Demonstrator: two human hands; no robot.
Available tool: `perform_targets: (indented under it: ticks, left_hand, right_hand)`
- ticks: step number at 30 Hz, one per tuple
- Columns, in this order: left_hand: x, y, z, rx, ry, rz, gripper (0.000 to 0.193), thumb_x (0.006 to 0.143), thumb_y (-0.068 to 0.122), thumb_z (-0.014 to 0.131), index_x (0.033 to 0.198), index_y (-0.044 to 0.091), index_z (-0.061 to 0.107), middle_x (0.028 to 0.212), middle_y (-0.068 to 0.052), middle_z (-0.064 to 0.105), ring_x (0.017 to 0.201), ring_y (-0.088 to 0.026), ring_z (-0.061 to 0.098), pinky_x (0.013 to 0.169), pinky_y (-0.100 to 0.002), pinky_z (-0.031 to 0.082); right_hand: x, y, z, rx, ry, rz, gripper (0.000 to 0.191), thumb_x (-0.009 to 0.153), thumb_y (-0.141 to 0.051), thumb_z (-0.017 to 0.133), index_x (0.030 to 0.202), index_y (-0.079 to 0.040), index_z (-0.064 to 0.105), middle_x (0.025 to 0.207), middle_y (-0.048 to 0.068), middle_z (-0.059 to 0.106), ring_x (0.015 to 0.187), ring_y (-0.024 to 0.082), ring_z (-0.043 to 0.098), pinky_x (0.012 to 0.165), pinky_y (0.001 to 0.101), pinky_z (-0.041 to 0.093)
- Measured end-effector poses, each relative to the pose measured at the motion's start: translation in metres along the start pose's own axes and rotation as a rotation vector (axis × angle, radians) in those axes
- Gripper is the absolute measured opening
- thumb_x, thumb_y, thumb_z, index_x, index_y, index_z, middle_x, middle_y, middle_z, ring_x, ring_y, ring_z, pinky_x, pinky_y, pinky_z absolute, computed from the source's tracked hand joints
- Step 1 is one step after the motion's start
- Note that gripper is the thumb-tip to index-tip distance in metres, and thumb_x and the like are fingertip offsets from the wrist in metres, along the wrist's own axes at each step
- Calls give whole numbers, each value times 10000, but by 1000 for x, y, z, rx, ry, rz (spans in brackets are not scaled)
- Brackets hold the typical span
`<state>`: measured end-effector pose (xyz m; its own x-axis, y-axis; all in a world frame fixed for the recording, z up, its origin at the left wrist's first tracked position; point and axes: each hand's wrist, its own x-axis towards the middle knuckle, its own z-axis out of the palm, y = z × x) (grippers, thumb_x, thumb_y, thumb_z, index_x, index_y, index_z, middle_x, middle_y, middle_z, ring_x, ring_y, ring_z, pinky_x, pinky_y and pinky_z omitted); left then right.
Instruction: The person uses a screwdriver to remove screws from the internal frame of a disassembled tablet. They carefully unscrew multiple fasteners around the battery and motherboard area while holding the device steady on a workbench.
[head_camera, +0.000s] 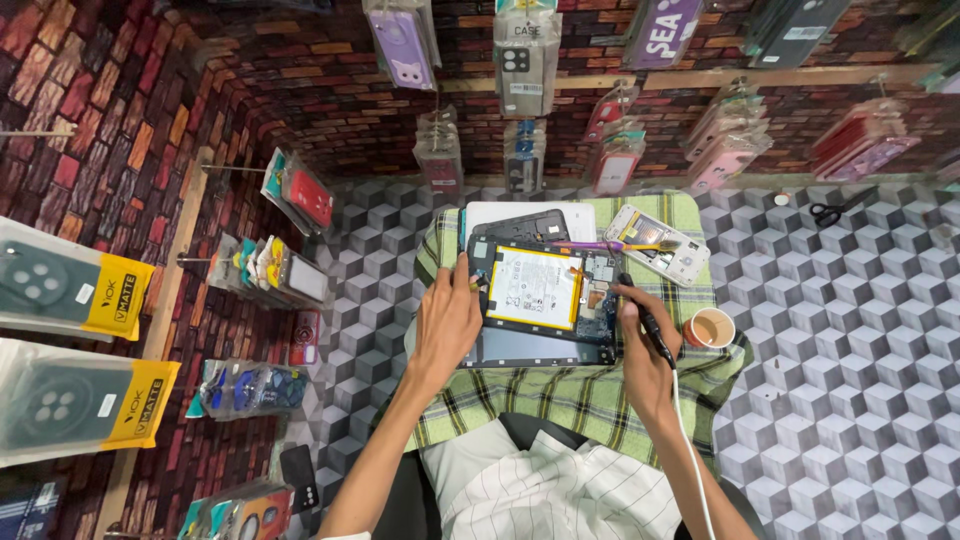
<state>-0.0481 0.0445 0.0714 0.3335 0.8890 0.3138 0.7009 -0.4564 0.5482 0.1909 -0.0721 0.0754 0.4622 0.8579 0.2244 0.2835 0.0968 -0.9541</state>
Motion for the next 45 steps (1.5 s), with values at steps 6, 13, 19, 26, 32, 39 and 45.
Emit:
perform_targets:
  ticks: [6,13,19,26,32,39,45]
  left_hand:
    - [8,2,2,47,-20,-11,481,915,98,610,1347,-106,547,985,-295,573,821,-451,655,714,-506,539]
    - [21,-2,11,95,27,106,453,905,123,636,1304,-87,594,994,-240,577,861,-406,635,793,-498,512]
    - [35,-15,17,87,13,215,461,894,136,651,1310,-58,612,986,-194,575,939,-355,595,828,-476,461]
    - [49,-16,22,93,23,282,393,904,108,625,1276,-18,638,985,-165,571,960,-324,580,827,-462,434]
    - [59,-9,31,176,2,280,392,885,89,626,1267,4,640,995,-173,573,939,-334,563,815,-459,431]
    - [64,-2,41,240,22,294,386,865,75,629,1246,13,637,985,-166,562,928,-326,559,798,-458,424]
    - [67,-2,45,256,37,299,374,872,66,618,1240,10,641,984,-160,557,925,-321,552,792,-448,421]
  right_hand:
    - [-22,-7,-1,30,-17,82,331,1086,-298,544,1247,-41,678,1111,74,697,927,115,537,816,248,433]
    - [-49,-4,-3,-30,-59,67,361,1048,-333,543,1230,-57,686,1226,128,730,1028,165,630,857,295,477]
    - [-71,8,13,-27,-83,-65,368,1040,-334,568,1217,-39,697,1464,234,589,1429,361,508,1144,472,419]
    - [-90,4,23,-68,-181,-76,358,1032,-303,576,1148,5,719,1229,201,737,1500,396,443,1136,508,419]
    - [-95,-5,29,-18,-231,-74,273,1022,-209,601,1128,19,708,1243,220,718,1496,377,450,1119,470,427]
    - [-99,-8,36,29,-254,-66,241,1009,-185,615,1113,12,705,1268,224,725,1494,364,452,1101,440,428]
    - [-99,-10,39,29,-271,-76,234,1016,-172,602,1129,9,699,1217,193,758,1498,377,446,1123,457,405]
